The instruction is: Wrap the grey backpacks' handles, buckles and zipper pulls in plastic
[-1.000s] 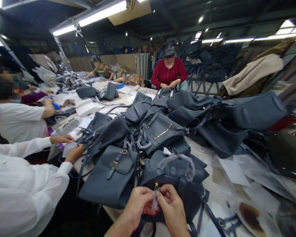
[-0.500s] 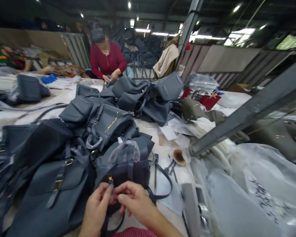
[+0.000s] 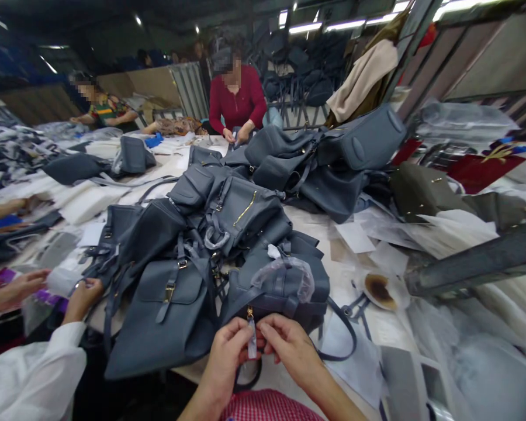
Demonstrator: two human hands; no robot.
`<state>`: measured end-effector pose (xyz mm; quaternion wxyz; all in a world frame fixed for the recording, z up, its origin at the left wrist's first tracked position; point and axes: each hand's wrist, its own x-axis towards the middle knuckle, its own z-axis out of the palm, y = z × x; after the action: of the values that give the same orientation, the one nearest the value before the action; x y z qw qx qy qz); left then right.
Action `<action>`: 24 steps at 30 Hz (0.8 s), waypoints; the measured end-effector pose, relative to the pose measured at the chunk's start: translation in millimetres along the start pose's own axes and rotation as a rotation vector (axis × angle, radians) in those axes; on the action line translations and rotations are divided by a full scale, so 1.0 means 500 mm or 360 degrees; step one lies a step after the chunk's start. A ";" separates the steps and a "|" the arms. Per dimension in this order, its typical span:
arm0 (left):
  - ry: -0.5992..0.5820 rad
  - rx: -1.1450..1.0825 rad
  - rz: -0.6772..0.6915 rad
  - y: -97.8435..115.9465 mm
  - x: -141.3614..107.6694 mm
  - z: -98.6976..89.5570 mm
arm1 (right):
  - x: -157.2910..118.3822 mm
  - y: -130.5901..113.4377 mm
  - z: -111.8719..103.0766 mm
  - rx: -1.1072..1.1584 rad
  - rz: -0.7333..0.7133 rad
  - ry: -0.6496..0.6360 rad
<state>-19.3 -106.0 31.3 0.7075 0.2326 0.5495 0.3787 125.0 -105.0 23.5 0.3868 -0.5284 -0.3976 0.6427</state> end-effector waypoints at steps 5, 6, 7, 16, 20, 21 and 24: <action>-0.0007 -0.0207 -0.0019 0.014 -0.001 0.011 | -0.008 -0.015 0.017 0.0041 0.0074 0.0025; 0.0017 -0.0215 -0.0009 0.015 -0.001 0.012 | -0.010 -0.018 0.020 -0.0009 0.0070 0.0039; 0.0049 -0.0224 -0.0004 0.015 -0.001 0.012 | -0.010 -0.019 0.022 -0.0060 0.0054 0.0037; 0.0162 -0.0108 0.0033 0.008 0.008 0.019 | -0.032 -0.019 0.021 -0.0318 -0.0251 -0.0086; 0.0250 0.0001 0.0019 0.009 0.024 0.020 | -0.089 -0.021 -0.065 -0.0331 0.0016 -0.0199; 0.0258 0.0044 0.0038 0.009 0.031 0.017 | -0.108 -0.012 -0.105 -0.0264 0.0110 -0.0103; 0.0229 0.0155 0.0131 0.011 0.053 0.005 | -0.182 0.033 -0.250 -0.0177 0.0256 0.0681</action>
<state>-15.7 -81.5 20.3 0.6379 0.2615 0.6066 0.3959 259.8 -182.1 26.3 0.3801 -0.7031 -0.2980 0.5219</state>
